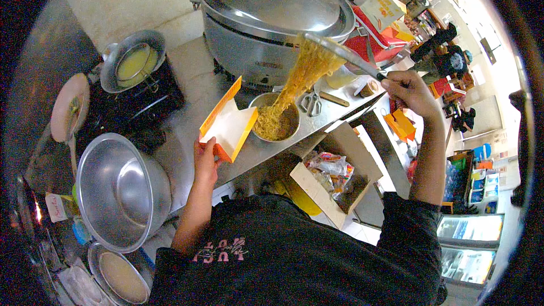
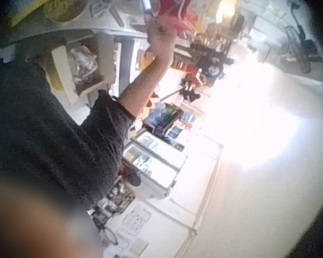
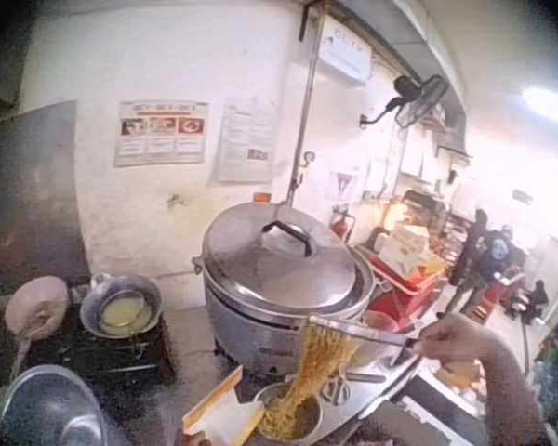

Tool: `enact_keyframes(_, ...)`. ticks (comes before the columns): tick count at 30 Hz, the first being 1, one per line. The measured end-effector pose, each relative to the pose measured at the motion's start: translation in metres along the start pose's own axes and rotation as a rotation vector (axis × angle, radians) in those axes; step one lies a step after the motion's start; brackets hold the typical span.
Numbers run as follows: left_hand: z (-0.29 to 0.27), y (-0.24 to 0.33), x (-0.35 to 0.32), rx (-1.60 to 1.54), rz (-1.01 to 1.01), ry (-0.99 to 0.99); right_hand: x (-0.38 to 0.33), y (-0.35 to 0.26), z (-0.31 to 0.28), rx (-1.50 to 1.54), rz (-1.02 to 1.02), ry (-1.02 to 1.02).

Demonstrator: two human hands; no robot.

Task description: The person uses tongs to transfer cooked noodles from a metal bowl into several small takeaway boxes. The person repeatedly scoops noodles, places them into boxes, and sets the filled boxes aside on the counter.

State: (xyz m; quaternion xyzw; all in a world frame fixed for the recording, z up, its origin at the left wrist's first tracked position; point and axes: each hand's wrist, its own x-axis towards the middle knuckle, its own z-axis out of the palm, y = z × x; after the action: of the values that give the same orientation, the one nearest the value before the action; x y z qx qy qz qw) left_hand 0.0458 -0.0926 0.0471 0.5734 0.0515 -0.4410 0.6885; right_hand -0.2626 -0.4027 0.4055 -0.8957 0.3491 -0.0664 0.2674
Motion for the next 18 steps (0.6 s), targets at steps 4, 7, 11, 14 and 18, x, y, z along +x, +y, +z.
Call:
enact_keyframes(4,0.020,-0.001,-0.006,-0.011,0.083,0.012,0.006,-0.011,-0.027,-0.049,-0.113,0.027)
enact_keyframes(7,0.034,0.003,-0.009,-0.015,0.080,-0.009,0.010,-0.020,-0.050,-0.044,0.017,0.023)
enact_keyframes(11,0.055,0.004,-0.013,-0.026,0.113,-0.007,0.017,-0.029,-0.073,-0.081,-0.078,0.102)
enact_keyframes(14,0.069,0.002,-0.018,-0.071,0.108,0.002,0.018,-0.042,-0.085,-0.093,-0.027,0.103)
enact_keyframes(18,0.083,0.002,-0.019,-0.044,0.092,-0.024,0.016,-0.060,-0.084,-0.086,-0.028,0.151)
